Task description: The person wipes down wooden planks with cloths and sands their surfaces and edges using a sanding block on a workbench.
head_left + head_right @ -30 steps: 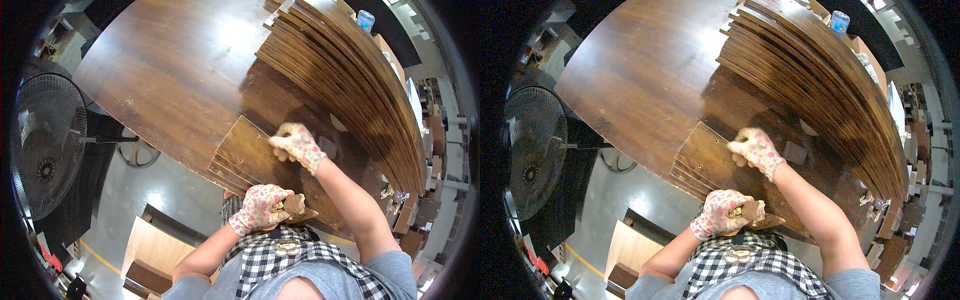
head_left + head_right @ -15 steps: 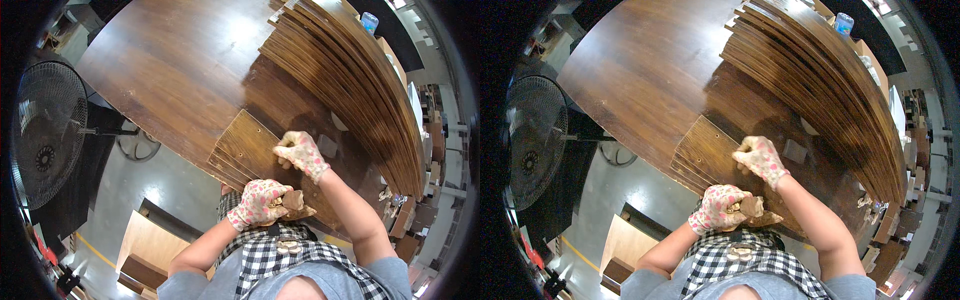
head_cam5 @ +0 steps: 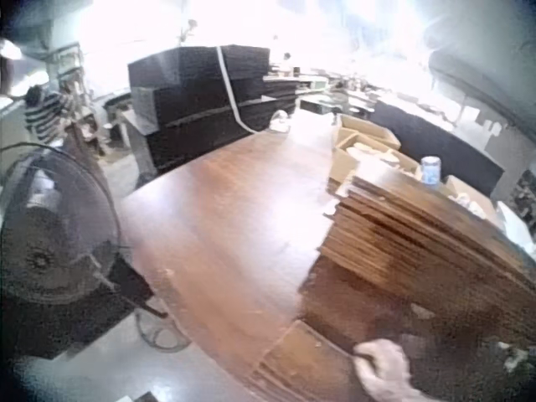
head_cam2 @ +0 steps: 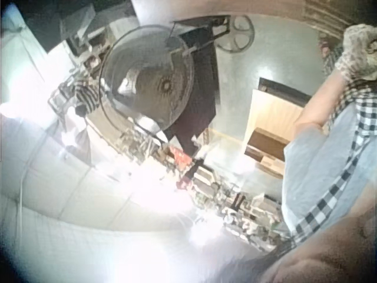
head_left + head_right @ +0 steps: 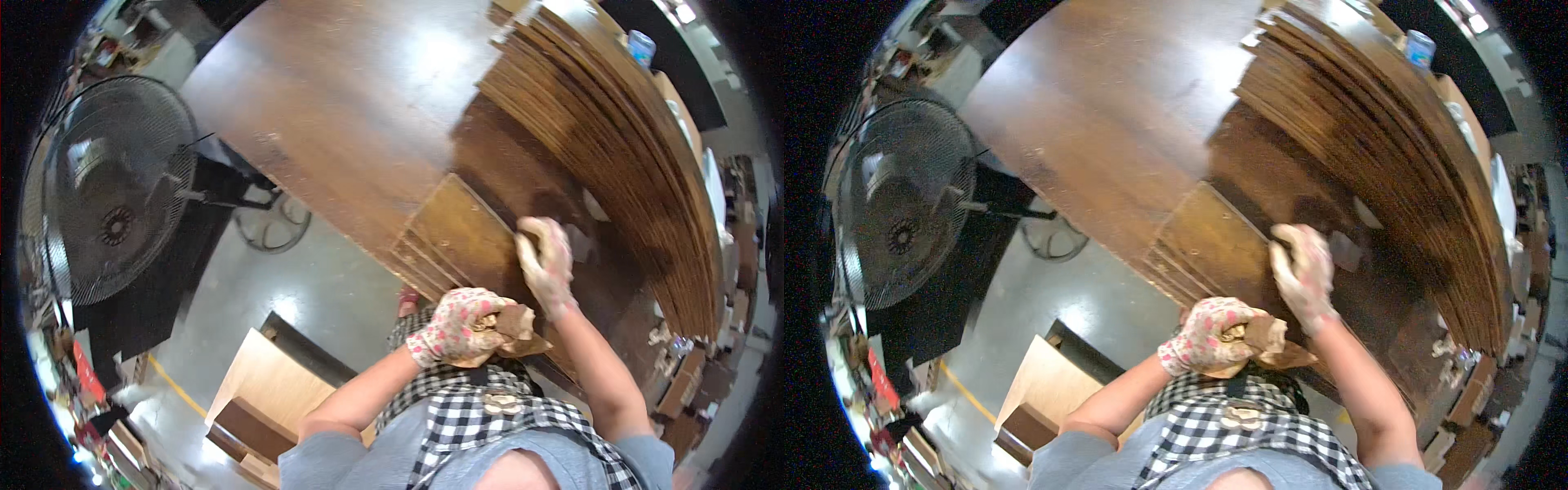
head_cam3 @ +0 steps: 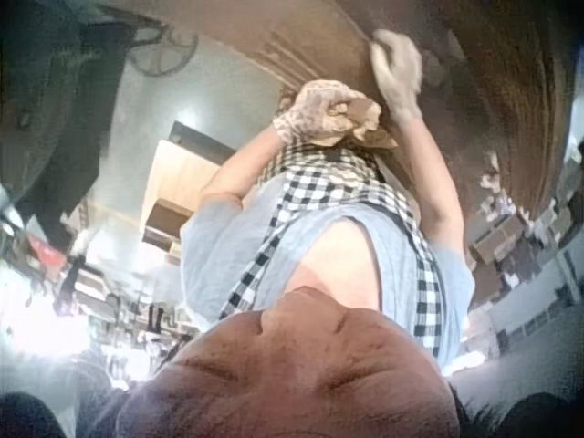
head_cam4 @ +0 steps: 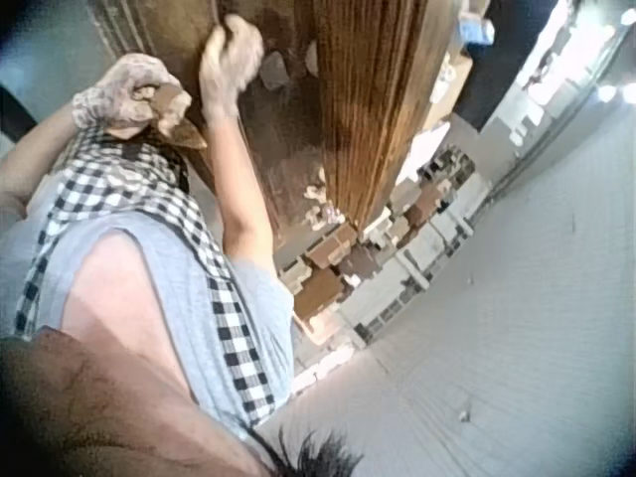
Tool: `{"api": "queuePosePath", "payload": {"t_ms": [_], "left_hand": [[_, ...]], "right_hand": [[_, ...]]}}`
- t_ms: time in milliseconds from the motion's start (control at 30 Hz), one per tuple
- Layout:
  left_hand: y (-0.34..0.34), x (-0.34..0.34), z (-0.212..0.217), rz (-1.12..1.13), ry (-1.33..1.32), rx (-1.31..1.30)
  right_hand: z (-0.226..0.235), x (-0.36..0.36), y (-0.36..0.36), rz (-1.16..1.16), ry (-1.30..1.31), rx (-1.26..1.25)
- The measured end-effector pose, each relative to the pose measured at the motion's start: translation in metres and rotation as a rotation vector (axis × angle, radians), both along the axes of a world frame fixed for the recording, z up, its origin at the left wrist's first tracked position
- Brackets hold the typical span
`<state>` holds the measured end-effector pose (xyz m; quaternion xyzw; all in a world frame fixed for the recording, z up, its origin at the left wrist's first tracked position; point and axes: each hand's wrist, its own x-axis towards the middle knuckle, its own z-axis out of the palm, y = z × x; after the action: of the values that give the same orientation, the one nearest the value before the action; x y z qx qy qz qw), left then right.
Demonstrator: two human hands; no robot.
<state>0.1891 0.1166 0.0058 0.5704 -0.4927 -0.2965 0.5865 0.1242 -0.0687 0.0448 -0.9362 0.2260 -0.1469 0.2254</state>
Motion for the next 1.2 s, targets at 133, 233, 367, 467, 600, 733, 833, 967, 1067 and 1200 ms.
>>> {"api": "queuePosePath", "payload": {"t_ms": [133,233,367,467,600,733,833,967,1067,1200], "left_hand": [[0.005,-0.006,0.013,0.059,0.07,-0.007],[-0.003,-0.006,0.023,0.036,0.08,0.042],[-0.013,-0.006,0.035,0.104,0.428,0.133],[-0.015,-0.003,0.046,0.083,0.717,0.219],[-0.031,-0.021,0.049,0.01,0.902,0.203],[-0.049,-0.042,0.044,-0.078,0.708,0.231],[-0.067,-0.066,0.04,0.015,0.35,0.24],[-0.09,-0.096,0.049,0.068,-0.434,-0.048],[-0.098,-0.121,0.027,-0.027,-0.772,0.122],[-0.109,-0.087,0.027,0.177,-0.779,0.319]], "right_hand": [[-0.023,-0.068,0.014,0.007,0.092,-0.201],[-0.027,-0.054,0.016,0.066,0.031,-0.178],[-0.014,-0.07,0.016,-0.021,-0.268,0.243],[0.009,-0.077,0.041,-0.091,-0.56,1.12],[0.032,-0.088,0.036,-0.149,-0.439,1.187],[0.047,-0.118,0.022,-0.175,-0.389,1.303],[0.039,-0.15,0.009,-0.265,-0.514,1.084],[-0.006,-0.207,-0.003,-0.579,-0.72,0.714],[-0.04,-0.228,0.012,-0.558,-0.573,0.409],[-0.047,-0.23,0.011,-0.537,-0.645,0.59]]}}
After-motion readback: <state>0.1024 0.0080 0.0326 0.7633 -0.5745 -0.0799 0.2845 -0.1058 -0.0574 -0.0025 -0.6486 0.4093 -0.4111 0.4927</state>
